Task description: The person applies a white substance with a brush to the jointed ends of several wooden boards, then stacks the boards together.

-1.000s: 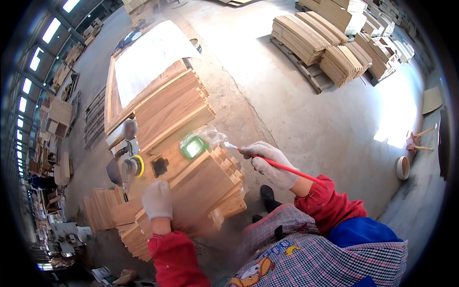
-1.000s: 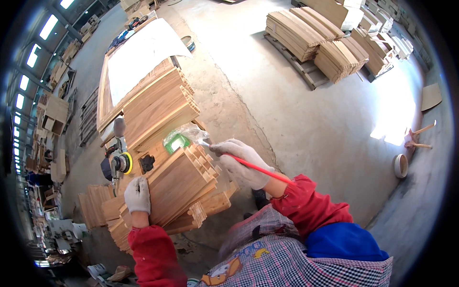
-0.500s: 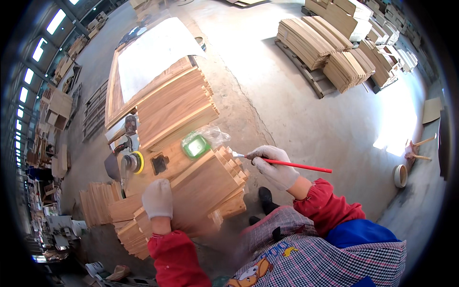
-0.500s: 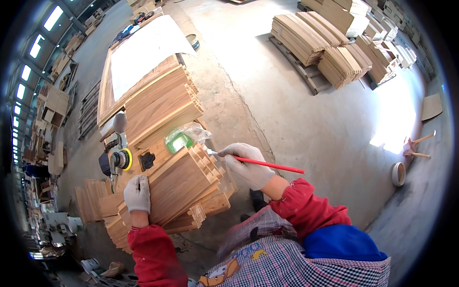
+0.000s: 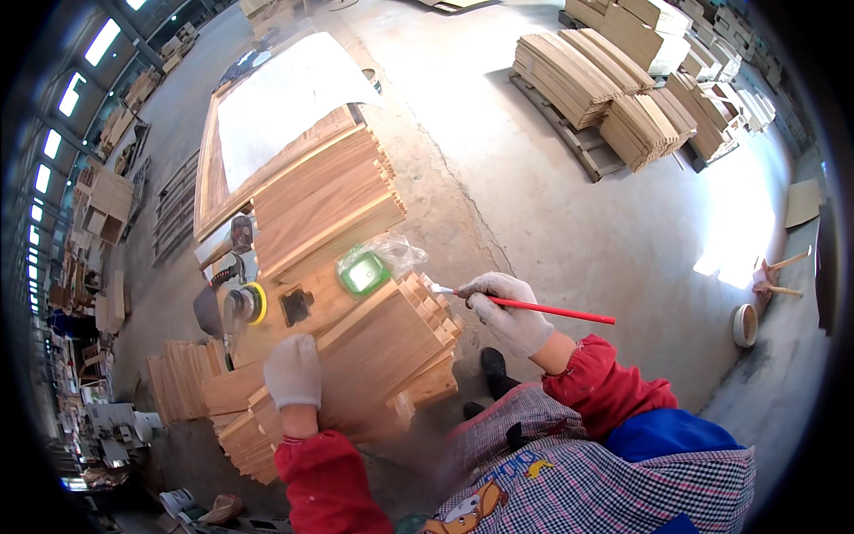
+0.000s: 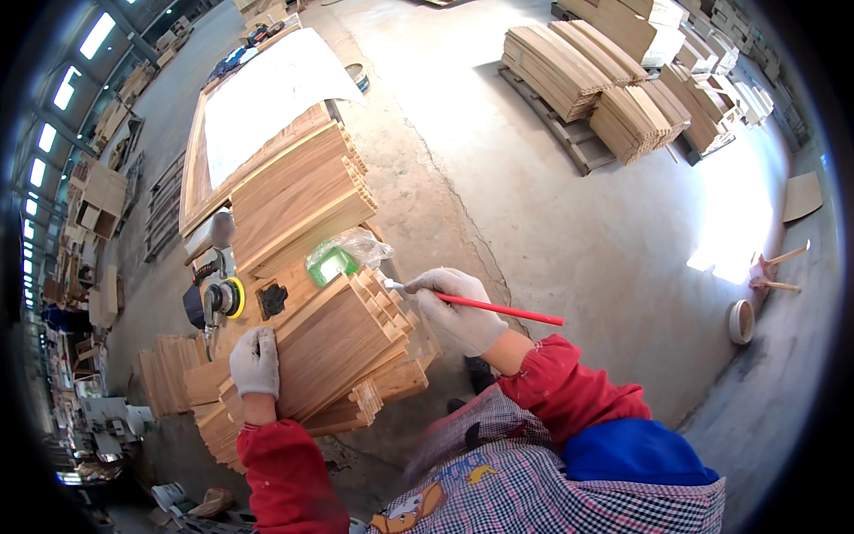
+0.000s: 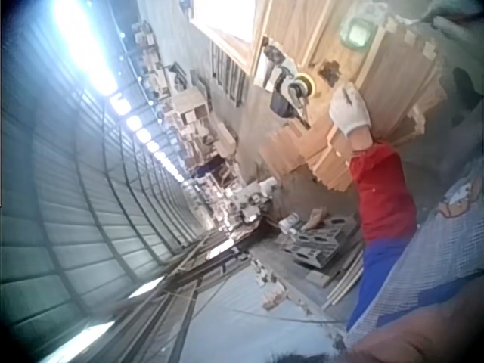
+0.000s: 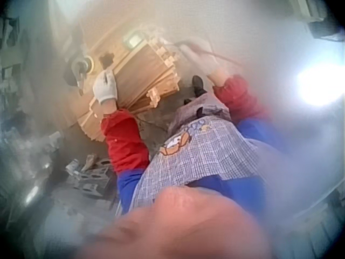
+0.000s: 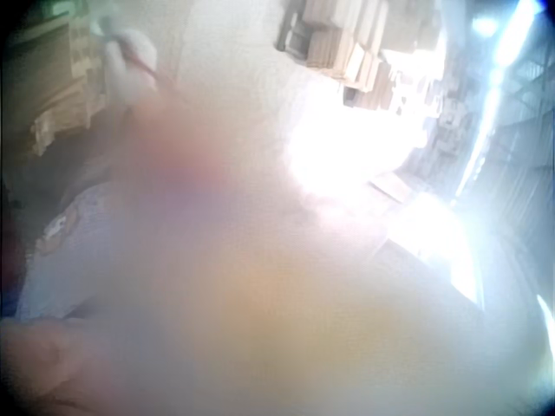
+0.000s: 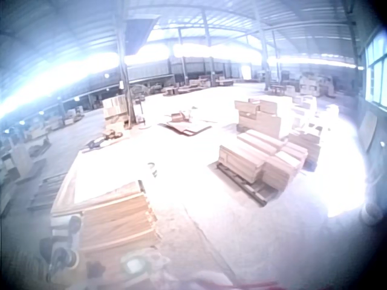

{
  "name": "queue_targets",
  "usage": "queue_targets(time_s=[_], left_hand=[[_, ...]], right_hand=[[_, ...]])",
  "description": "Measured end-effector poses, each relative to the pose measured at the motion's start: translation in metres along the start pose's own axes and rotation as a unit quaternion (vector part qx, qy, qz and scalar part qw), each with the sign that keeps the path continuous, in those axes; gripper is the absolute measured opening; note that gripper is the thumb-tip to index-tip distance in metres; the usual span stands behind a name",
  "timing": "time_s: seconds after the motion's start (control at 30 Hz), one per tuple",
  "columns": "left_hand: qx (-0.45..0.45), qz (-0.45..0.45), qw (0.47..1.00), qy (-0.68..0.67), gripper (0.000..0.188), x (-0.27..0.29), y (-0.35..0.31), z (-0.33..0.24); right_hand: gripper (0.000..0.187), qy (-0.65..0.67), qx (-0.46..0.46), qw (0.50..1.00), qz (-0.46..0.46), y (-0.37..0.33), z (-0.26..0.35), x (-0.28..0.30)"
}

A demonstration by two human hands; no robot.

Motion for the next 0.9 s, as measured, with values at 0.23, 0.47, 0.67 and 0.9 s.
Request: queue_targets(time_s=[0.23,0.47,0.67,0.9], left_hand=[[0.001,0.001,1.0,0.001,0.03,-0.002,0.0,0.003],[-0.003,-0.001,1.0,0.014,0.029,-0.003,0.0,0.004],[-0.012,0.008,1.0,0.023,0.03,-0.002,0.0,0.002],[-0.01,-0.008,1.0,0.007,0.03,-0.002,-0.002,0.007]], right_hand=[[0.02,0.086,-0.029,0.996,-0.027,0.009,0.0,0.003],[0.019,0.101,-0.069,0.992,-0.008,0.002,-0.013,0.005],[0.022,0.12,-0.075,0.99,0.015,0.009,-0.017,0.002],[0.021,0.152,-0.071,0.985,0.024,0.008,-0.017,0.001]])
Point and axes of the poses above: each hand's wrist, its own y-axis towards the middle knuckle, its own x-axis out of the back of the hand, z = x × y, the point moved 9 cm from there along y, towards the middle knuckle, and after that the axes turned 3 degrees about -x, right-handed, at the moved point
